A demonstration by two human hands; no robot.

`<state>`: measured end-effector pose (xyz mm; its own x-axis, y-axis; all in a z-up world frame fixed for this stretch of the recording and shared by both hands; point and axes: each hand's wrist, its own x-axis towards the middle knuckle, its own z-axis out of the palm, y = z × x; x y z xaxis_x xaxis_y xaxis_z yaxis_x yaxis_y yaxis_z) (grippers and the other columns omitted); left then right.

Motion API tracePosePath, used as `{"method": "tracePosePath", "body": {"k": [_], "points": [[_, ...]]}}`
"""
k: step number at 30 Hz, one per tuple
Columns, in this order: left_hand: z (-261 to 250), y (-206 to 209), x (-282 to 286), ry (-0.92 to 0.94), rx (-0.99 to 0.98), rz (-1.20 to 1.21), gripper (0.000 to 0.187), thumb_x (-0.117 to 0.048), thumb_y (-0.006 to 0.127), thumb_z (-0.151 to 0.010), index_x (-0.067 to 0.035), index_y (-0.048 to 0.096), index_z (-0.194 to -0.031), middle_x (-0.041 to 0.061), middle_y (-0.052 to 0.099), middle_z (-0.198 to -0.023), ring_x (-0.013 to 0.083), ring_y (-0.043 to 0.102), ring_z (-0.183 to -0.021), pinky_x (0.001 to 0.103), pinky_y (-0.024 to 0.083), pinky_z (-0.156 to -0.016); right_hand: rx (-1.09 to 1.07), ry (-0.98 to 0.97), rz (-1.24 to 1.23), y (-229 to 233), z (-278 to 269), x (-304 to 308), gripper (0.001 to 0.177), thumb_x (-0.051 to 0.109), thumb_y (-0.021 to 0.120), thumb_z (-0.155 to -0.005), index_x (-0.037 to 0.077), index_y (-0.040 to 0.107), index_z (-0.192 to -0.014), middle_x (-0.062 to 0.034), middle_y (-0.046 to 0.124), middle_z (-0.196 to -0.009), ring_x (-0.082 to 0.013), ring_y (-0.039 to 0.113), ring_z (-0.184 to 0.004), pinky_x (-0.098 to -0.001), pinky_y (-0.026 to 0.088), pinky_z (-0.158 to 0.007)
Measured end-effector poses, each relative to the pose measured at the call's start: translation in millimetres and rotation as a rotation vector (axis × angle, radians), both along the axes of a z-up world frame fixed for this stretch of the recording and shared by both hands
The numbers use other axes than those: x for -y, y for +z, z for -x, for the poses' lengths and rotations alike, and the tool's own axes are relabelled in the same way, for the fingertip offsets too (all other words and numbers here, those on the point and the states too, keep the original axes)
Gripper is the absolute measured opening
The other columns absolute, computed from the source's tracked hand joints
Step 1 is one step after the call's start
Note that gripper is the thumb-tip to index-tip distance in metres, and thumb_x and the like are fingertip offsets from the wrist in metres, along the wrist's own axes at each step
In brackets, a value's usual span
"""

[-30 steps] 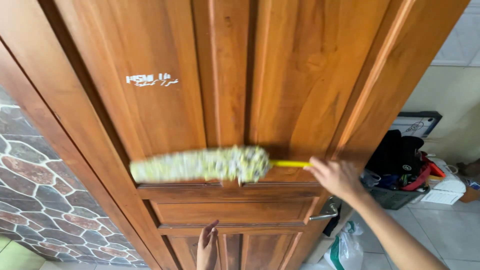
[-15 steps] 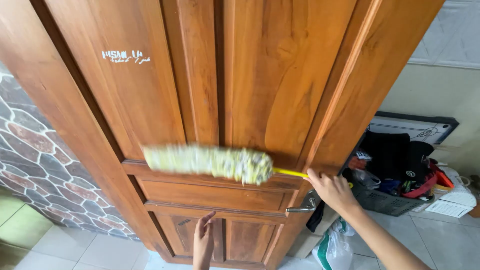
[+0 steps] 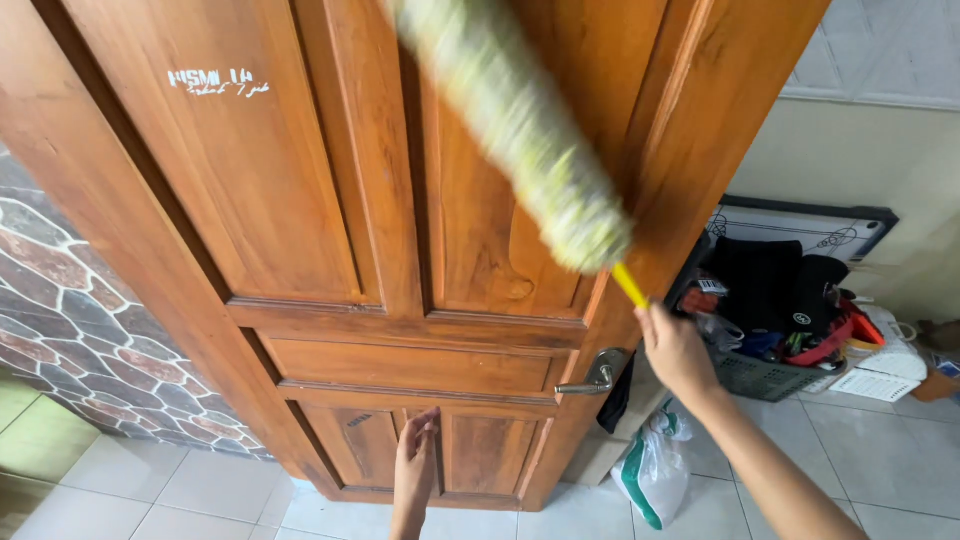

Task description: Dusting a door, shelves, and various objects using a duster.

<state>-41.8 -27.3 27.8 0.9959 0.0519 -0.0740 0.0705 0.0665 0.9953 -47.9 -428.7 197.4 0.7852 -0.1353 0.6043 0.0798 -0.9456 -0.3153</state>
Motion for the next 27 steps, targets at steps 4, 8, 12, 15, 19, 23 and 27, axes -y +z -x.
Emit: {"method": "tracePosePath", "body": {"k": [4, 8, 12, 15, 19, 23, 27], "points": [[24, 4, -11, -0.002, -0.07, -0.027, 0.033, -0.025, 0.051, -0.105, -0.012, 0.068, -0.13, 0.002, 0.072, -0.119, 0.013, 0.063, -0.11, 0.028, 0.048, -0.095, -0.129, 0.041, 0.343, -38, 23, 15, 0.032, 0.033, 0.057, -0.097, 0.007, 0.062, -0.113, -0.0149, 0.065, -0.054, -0.0325, 0.068, -0.046, -0.0421, 0.052, -0.039], [28, -45, -27, 0.012, -0.065, -0.021, 0.033, -0.022, 0.053, -0.104, -0.012, 0.068, -0.13, 0.004, 0.072, -0.118, 0.0143, 0.064, -0.106, 0.03, 0.049, -0.092, -0.139, -0.009, 0.778, -11, 19, 32, 0.029, 0.04, 0.057, -0.099, 0.012, 0.058, -0.09, -0.0079, 0.069, -0.062, -0.0234, 0.07, -0.05, -0.038, 0.053, -0.038], [40, -80, -44, 0.019, 0.084, 0.031, 0.03, -0.018, 0.054, -0.102, -0.009, 0.069, -0.126, 0.004, 0.072, -0.119, 0.0157, 0.065, -0.105, 0.03, 0.05, -0.092, 0.088, -0.061, 0.755, 66, 23, -2, 0.035, 0.044, 0.058, -0.101, 0.013, 0.056, -0.084, -0.0065, 0.065, -0.06, -0.0238, 0.068, -0.051, -0.0386, 0.051, -0.041], [64, -61, -54, 0.033, 0.083, 0.01, 0.029, -0.017, 0.053, -0.102, -0.01, 0.07, -0.123, 0.003, 0.073, -0.119, 0.0158, 0.066, -0.106, 0.03, 0.051, -0.092, 0.245, -0.042, 0.474, 66, 13, -36, 0.026, 0.039, 0.058, -0.104, 0.014, 0.065, -0.105, -0.0087, 0.065, -0.063, -0.027, 0.064, -0.051, -0.0387, 0.047, -0.041], [93, -59, -72, 0.063, 0.095, -0.052, 0.028, -0.018, 0.054, -0.102, -0.011, 0.072, -0.123, 0.005, 0.074, -0.115, 0.0166, 0.067, -0.105, 0.031, 0.051, -0.091, -0.111, -0.027, 0.158, 6, 1, -71, 0.024, 0.036, 0.054, -0.109, 0.016, 0.066, -0.102, -0.0081, 0.065, -0.057, -0.0236, 0.065, -0.047, -0.0377, 0.049, -0.04], [120, -56, -88, 0.086, 0.094, -0.128, 0.028, -0.021, 0.056, -0.102, -0.012, 0.072, -0.123, 0.004, 0.073, -0.114, 0.0178, 0.067, -0.102, 0.032, 0.052, -0.092, -0.282, 0.075, 0.528, -50, 3, -58, 0.028, 0.04, 0.051, -0.105, 0.017, 0.067, -0.105, -0.0067, 0.069, -0.058, -0.0198, 0.067, -0.046, -0.0354, 0.049, -0.039], [143, -56, -95, 0.09, 0.083, -0.127, 0.028, -0.025, 0.057, -0.102, -0.011, 0.072, -0.122, 0.004, 0.074, -0.111, 0.0174, 0.067, -0.101, 0.033, 0.052, -0.091, -0.13, 0.107, 0.912, -75, -12, -1, 0.039, 0.045, 0.051, -0.096, 0.013, 0.066, -0.111, -0.0045, 0.067, -0.055, -0.0202, 0.068, -0.047, -0.0347, 0.05, -0.04]]}}
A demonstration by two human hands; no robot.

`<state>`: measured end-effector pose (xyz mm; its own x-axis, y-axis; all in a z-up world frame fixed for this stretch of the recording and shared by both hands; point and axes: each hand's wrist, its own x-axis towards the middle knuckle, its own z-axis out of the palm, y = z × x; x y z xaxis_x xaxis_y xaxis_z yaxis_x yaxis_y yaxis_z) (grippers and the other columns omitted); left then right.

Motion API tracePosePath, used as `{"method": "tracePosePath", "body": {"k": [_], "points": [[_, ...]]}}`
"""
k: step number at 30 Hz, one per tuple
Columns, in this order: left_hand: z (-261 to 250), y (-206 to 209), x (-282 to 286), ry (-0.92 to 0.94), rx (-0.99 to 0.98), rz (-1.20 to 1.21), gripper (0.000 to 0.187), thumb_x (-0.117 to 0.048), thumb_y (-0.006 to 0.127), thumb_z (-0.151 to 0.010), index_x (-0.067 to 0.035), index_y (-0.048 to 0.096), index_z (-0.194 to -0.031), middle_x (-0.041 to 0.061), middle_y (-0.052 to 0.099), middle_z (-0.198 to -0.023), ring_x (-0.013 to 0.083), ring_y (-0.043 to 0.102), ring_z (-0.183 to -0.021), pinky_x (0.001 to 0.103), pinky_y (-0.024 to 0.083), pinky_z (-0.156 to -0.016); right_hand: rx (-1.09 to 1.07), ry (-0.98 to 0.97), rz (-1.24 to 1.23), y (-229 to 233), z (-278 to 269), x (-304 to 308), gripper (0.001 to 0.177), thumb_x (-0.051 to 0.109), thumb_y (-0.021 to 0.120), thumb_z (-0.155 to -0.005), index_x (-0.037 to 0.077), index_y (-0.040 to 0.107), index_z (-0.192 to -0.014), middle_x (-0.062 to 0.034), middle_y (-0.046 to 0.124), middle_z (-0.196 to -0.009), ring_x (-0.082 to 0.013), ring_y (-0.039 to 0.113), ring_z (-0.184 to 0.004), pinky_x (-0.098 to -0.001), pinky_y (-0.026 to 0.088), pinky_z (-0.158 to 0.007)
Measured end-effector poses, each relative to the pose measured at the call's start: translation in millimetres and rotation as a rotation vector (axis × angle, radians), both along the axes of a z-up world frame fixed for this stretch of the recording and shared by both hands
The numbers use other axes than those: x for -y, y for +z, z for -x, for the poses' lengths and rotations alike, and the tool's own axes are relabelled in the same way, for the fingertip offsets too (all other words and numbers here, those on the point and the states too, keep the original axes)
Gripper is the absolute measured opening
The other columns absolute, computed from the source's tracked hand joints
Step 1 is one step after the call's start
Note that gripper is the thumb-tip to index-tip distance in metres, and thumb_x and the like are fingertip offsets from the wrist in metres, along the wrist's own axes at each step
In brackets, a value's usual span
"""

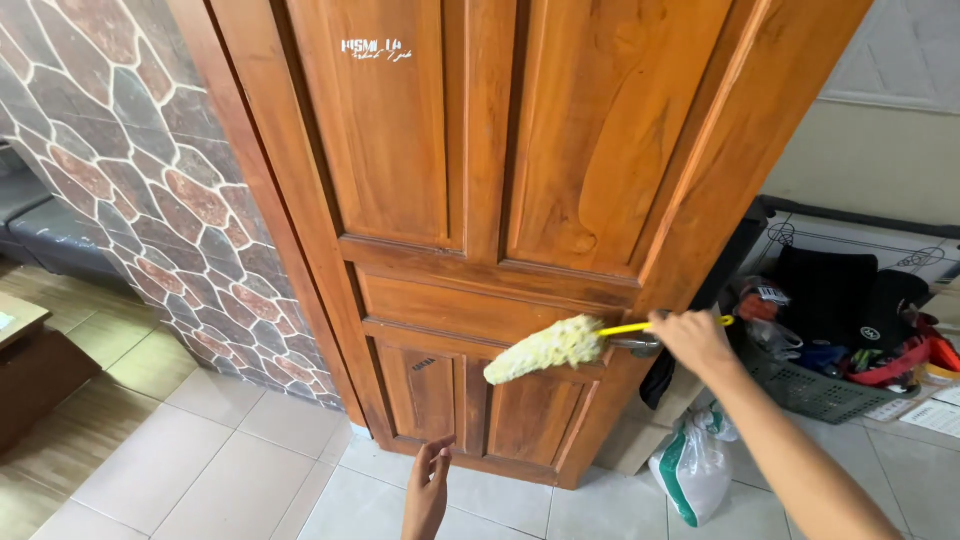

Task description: Dusting a door, shelves, and various objects using a duster.

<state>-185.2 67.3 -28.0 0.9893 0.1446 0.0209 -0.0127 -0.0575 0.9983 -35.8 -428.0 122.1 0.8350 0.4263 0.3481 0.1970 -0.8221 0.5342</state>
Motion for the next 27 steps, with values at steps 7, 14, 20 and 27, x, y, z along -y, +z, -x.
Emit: {"method": "tracePosePath", "body": {"k": [7, 14, 20, 27], "points": [[-8, 1, 24, -0.04, 0.018, 0.024, 0.03, -0.028, 0.056, -0.102, -0.01, 0.071, -0.121, 0.003, 0.076, -0.109, 0.0145, 0.067, -0.102, 0.031, 0.052, -0.092, 0.146, -0.205, -0.295, 151, 77, -2, 0.034, 0.048, 0.052, -0.104, 0.016, 0.063, -0.103, -0.0099, 0.069, -0.064, -0.031, 0.069, -0.057, -0.0446, 0.053, -0.048], [-27, 49, 77, -0.106, 0.081, 0.064, 0.033, -0.028, 0.054, -0.103, -0.008, 0.069, -0.124, 0.004, 0.075, -0.113, 0.0142, 0.065, -0.102, 0.03, 0.051, -0.092, 0.173, -0.103, -0.723, 87, 36, 43, 0.027, 0.038, 0.051, -0.109, 0.012, 0.061, -0.108, -0.0208, 0.066, -0.066, -0.0436, 0.067, -0.062, -0.0551, 0.051, -0.05], [-70, 23, 156, -0.089, 0.092, 0.045, 0.034, -0.029, 0.054, -0.102, -0.008, 0.069, -0.125, 0.005, 0.076, -0.115, 0.0154, 0.067, -0.106, 0.031, 0.052, -0.094, 0.02, -0.103, -0.452, 58, 44, 116, 0.029, 0.042, 0.056, -0.096, 0.016, 0.062, -0.107, -0.0177, 0.065, -0.056, -0.0379, 0.07, -0.054, -0.0513, 0.054, -0.047], [-84, 36, 263, -0.196, 0.002, -0.018, 0.032, -0.022, 0.055, -0.101, -0.012, 0.069, -0.128, 0.005, 0.075, -0.12, 0.0198, 0.066, -0.112, 0.033, 0.049, -0.1, 0.247, -0.034, -0.343, 153, 53, 167, 0.027, 0.039, 0.06, -0.1, 0.012, 0.063, -0.098, -0.0115, 0.066, -0.061, -0.0351, 0.068, -0.054, -0.0461, 0.052, -0.043]]}}
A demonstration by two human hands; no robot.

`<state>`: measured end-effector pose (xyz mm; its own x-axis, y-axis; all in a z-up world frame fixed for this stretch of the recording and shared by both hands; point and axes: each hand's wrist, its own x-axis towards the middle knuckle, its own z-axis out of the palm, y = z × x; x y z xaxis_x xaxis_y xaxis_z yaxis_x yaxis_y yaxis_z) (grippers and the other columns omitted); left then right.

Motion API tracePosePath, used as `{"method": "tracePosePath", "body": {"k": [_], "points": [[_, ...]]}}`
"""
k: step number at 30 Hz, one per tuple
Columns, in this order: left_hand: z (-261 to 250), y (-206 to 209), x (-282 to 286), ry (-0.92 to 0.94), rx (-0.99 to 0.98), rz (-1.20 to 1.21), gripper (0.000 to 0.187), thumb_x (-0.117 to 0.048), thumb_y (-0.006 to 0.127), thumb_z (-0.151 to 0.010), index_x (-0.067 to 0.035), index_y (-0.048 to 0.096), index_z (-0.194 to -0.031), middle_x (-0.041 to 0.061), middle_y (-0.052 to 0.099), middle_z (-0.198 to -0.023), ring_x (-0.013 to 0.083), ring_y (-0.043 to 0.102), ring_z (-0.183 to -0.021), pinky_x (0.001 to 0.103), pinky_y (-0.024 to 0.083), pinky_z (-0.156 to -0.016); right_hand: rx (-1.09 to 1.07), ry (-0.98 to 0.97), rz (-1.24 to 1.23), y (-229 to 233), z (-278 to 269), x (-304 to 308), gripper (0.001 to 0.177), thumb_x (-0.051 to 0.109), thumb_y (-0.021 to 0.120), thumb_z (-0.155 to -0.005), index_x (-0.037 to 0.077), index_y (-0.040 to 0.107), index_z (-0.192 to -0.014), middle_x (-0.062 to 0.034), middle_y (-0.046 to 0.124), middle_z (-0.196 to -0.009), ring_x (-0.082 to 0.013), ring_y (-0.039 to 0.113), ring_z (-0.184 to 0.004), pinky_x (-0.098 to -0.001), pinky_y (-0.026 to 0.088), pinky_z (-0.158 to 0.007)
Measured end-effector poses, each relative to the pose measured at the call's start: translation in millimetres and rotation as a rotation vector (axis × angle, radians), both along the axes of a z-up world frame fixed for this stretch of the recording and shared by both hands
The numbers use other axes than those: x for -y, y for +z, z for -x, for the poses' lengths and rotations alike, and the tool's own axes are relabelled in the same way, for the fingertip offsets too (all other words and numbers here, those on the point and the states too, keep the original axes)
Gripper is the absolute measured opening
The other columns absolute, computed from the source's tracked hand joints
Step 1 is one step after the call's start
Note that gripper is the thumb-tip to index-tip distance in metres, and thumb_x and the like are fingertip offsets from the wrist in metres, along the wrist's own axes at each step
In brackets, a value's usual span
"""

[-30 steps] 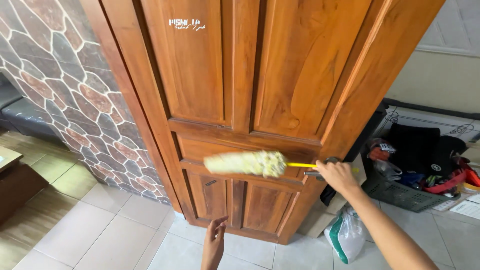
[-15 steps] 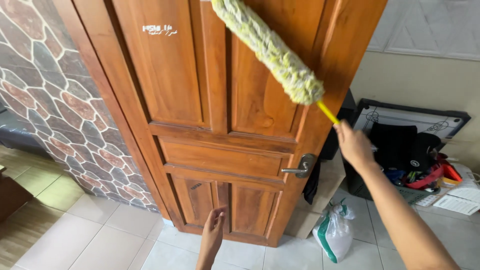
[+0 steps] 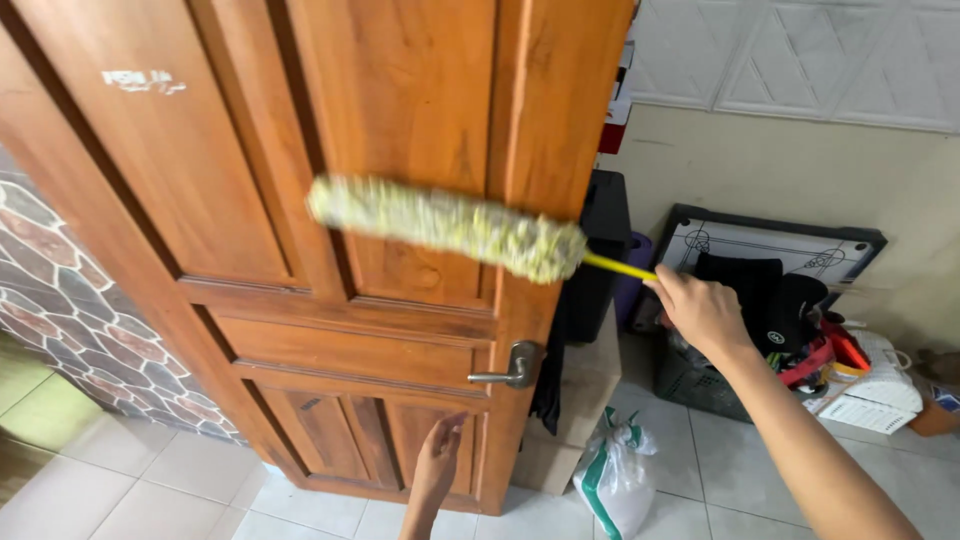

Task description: Dusting a door, shelves, and various objects using a duster.

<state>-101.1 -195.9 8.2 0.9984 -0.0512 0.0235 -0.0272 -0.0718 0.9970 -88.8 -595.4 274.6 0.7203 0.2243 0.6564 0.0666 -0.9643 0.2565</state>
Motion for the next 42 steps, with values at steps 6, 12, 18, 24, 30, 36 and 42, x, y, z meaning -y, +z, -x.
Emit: {"method": "tracePosePath", "body": {"k": [6, 12, 18, 24, 30, 36, 42], "points": [[-20, -4, 65, 0.144, 0.352, -0.416, 0.043, -0.014, 0.064, -0.091, -0.019, 0.065, -0.134, 0.008, 0.063, -0.134, 0.0331, 0.059, -0.123, 0.041, 0.048, -0.104, -0.289, 0.106, -0.436, -69, -12, 1, 0.02, 0.03, 0.059, -0.1, 0.012, 0.066, -0.106, -0.0155, 0.066, -0.058, -0.0317, 0.067, -0.047, -0.0446, 0.051, -0.041], [-7, 15, 84, 0.11, 0.148, -0.848, 0.062, -0.02, 0.064, -0.093, -0.028, 0.043, -0.151, 0.0, 0.033, -0.161, 0.0322, 0.042, -0.134, 0.051, 0.04, -0.105, -0.324, 0.157, -0.129, -151, 6, 17, 0.024, 0.034, 0.061, -0.096, 0.012, 0.066, -0.104, -0.0127, 0.063, -0.048, -0.0264, 0.061, -0.039, -0.0388, 0.046, -0.034], [-19, 46, 101, 0.285, 0.313, -1.01, 0.063, -0.023, 0.067, -0.089, -0.018, 0.043, -0.146, 0.007, 0.044, -0.145, 0.032, 0.044, -0.132, 0.05, 0.037, -0.11, -0.102, 0.097, -0.14, -15, 12, 14, 0.027, 0.037, 0.063, -0.096, 0.011, 0.067, -0.098, -0.0075, 0.066, -0.054, -0.0248, 0.06, -0.036, -0.0385, 0.045, -0.033], [-31, 43, 108, 0.246, 0.376, -1.09, 0.051, -0.021, 0.067, -0.088, -0.02, 0.051, -0.137, 0.003, 0.052, -0.139, 0.0289, 0.042, -0.131, 0.057, 0.027, -0.115, -0.178, 0.272, -0.553, -57, -17, 7, 0.022, 0.024, 0.056, -0.102, 0.006, 0.068, -0.105, -0.0071, 0.066, -0.057, -0.0193, 0.063, -0.039, -0.0322, 0.046, -0.032], [-38, 19, 109, 0.286, 0.359, -1.115, 0.05, -0.013, 0.065, -0.087, -0.021, 0.054, -0.135, 0.002, 0.052, -0.142, 0.0279, 0.039, -0.137, 0.058, 0.028, -0.114, -0.414, 0.132, -0.299, -173, 18, 15, 0.026, 0.037, 0.057, -0.1, 0.014, 0.068, -0.104, -0.0065, 0.063, -0.049, -0.0202, 0.059, -0.037, -0.0352, 0.043, -0.033], [-33, 31, 110, 0.309, 0.362, -1.14, 0.06, -0.004, 0.064, -0.083, -0.023, 0.053, -0.139, -0.001, 0.051, -0.144, 0.0261, 0.04, -0.137, 0.058, 0.032, -0.111, -0.318, 0.032, -0.265, -68, 22, 36, 0.03, 0.04, 0.057, -0.101, 0.012, 0.064, -0.093, -0.0039, 0.062, -0.054, -0.0224, 0.06, -0.037, -0.0397, 0.045, -0.035], [-34, 39, 114, 0.269, 0.276, -1.192, 0.063, -0.004, 0.066, -0.082, -0.025, 0.05, -0.139, -0.002, 0.048, -0.145, 0.0261, 0.039, -0.137, 0.058, 0.032, -0.111, 0.016, 0.157, -0.585, -25, 11, 30, 0.028, 0.029, 0.055, -0.107, 0.004, 0.067, -0.111, -0.0185, 0.061, -0.059, -0.0351, 0.065, -0.051, -0.0448, 0.047, -0.042]]}}
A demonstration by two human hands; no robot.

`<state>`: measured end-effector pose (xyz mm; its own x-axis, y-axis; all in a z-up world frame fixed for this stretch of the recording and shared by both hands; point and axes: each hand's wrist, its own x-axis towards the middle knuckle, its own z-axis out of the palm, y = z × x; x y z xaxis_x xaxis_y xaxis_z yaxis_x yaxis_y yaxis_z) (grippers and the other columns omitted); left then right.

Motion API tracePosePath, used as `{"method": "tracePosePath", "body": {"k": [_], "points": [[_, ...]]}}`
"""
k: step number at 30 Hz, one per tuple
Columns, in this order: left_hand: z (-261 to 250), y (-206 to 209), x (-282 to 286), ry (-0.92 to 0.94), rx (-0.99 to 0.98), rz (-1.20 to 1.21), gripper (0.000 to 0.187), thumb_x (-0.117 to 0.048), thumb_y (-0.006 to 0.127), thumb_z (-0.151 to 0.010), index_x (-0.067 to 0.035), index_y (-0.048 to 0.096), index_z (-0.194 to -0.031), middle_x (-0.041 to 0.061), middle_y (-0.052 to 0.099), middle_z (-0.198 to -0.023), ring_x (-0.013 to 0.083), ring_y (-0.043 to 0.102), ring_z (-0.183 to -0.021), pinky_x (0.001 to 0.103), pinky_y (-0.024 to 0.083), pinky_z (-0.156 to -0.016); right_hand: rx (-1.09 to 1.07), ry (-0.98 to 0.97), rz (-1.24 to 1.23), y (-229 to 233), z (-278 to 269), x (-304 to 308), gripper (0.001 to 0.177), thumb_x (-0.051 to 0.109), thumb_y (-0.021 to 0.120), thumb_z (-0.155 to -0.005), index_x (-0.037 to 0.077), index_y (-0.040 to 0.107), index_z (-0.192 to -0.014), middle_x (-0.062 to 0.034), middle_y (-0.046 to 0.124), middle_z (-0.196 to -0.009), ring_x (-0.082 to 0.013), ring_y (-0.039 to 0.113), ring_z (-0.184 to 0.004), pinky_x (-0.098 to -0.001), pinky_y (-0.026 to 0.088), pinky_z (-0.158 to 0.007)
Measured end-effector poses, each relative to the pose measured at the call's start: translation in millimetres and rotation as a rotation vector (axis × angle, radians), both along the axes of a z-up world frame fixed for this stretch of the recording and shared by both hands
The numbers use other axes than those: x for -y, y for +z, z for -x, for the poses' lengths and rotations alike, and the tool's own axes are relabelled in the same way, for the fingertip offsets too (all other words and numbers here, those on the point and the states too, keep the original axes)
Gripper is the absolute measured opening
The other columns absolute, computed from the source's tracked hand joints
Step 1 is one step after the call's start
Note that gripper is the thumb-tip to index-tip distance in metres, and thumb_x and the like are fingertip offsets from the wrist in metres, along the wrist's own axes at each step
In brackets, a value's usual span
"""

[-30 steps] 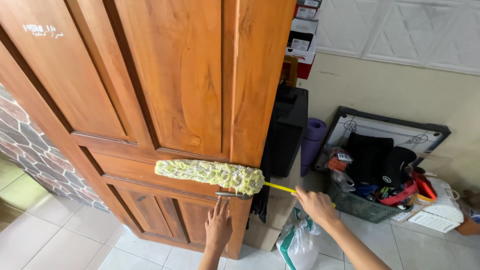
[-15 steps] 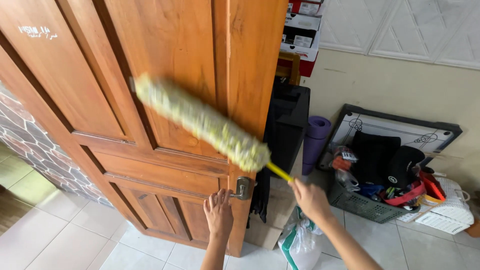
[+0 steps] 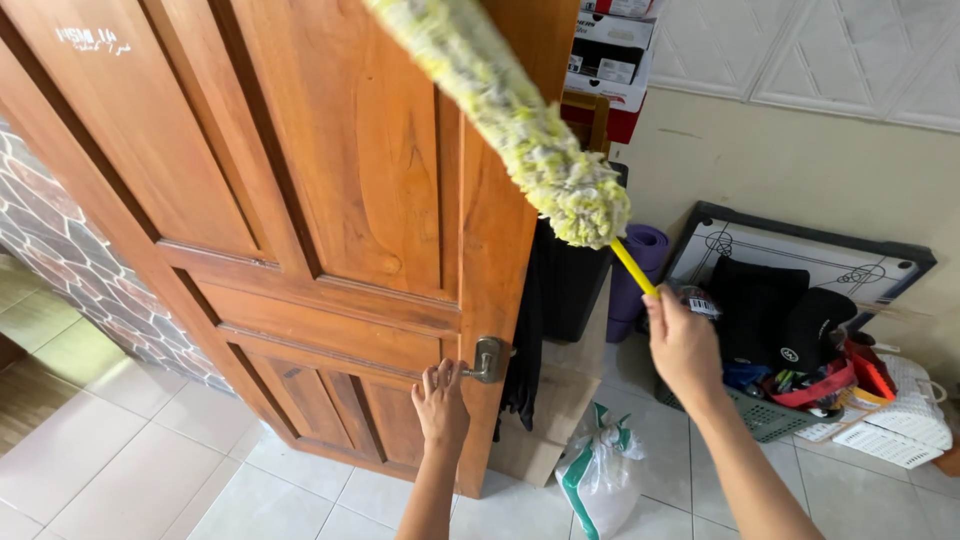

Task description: Dusting a door, shelves, and various objects using a duster.

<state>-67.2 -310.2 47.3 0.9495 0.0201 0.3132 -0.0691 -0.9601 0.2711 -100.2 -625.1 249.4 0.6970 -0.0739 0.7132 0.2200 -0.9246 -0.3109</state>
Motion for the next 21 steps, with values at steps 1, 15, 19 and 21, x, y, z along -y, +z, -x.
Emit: {"method": "tracePosePath", "body": {"k": [1, 15, 19, 21], "points": [[-3, -4, -1, 0.002, 0.0, 0.0, 0.063, -0.004, 0.066, -0.082, -0.025, 0.05, -0.139, -0.002, 0.048, -0.145, 0.0261, 0.039, -0.137, 0.058, 0.032, -0.111, 0.0, 0.002, 0.0, -17, 0, -5, 0.028, 0.029, 0.055, -0.107, 0.004, 0.067, -0.111, -0.0185, 0.061, -0.059, -0.0351, 0.065, -0.051, -0.0448, 0.047, -0.042], [-9, -6, 4, 0.021, -0.166, -0.136, 0.077, -0.009, 0.069, -0.084, -0.024, 0.036, -0.152, 0.0, 0.035, -0.155, 0.0259, 0.029, -0.145, 0.057, 0.028, -0.117, -0.324, -0.109, 0.423, -16, 22, 4, 0.03, 0.042, 0.058, -0.101, 0.014, 0.065, -0.091, -0.0063, 0.059, -0.048, -0.0229, 0.06, -0.038, -0.0366, 0.042, -0.033], [-10, -14, 7, 0.03, -0.169, -0.143, 0.077, -0.01, 0.069, -0.085, -0.024, 0.035, -0.153, 0.0, 0.034, -0.155, 0.0268, 0.028, -0.147, 0.057, 0.028, -0.117, 0.013, 0.021, 0.405, 27, 14, -6, 0.032, 0.037, 0.06, -0.1, 0.01, 0.061, -0.085, -0.008, 0.06, -0.053, -0.0284, 0.059, -0.042, -0.0412, 0.042, -0.036], [-11, -14, 6, 0.031, -0.168, -0.148, 0.077, -0.012, 0.068, -0.086, -0.023, 0.034, -0.154, 0.001, 0.033, -0.157, 0.0274, 0.026, -0.148, 0.057, 0.027, -0.117, 0.15, 0.057, 0.255, 12, -2, -8, 0.029, 0.034, 0.057, -0.104, 0.007, 0.066, -0.102, -0.0137, 0.061, -0.059, -0.0312, 0.061, -0.047, -0.0405, 0.044, -0.038]]}}
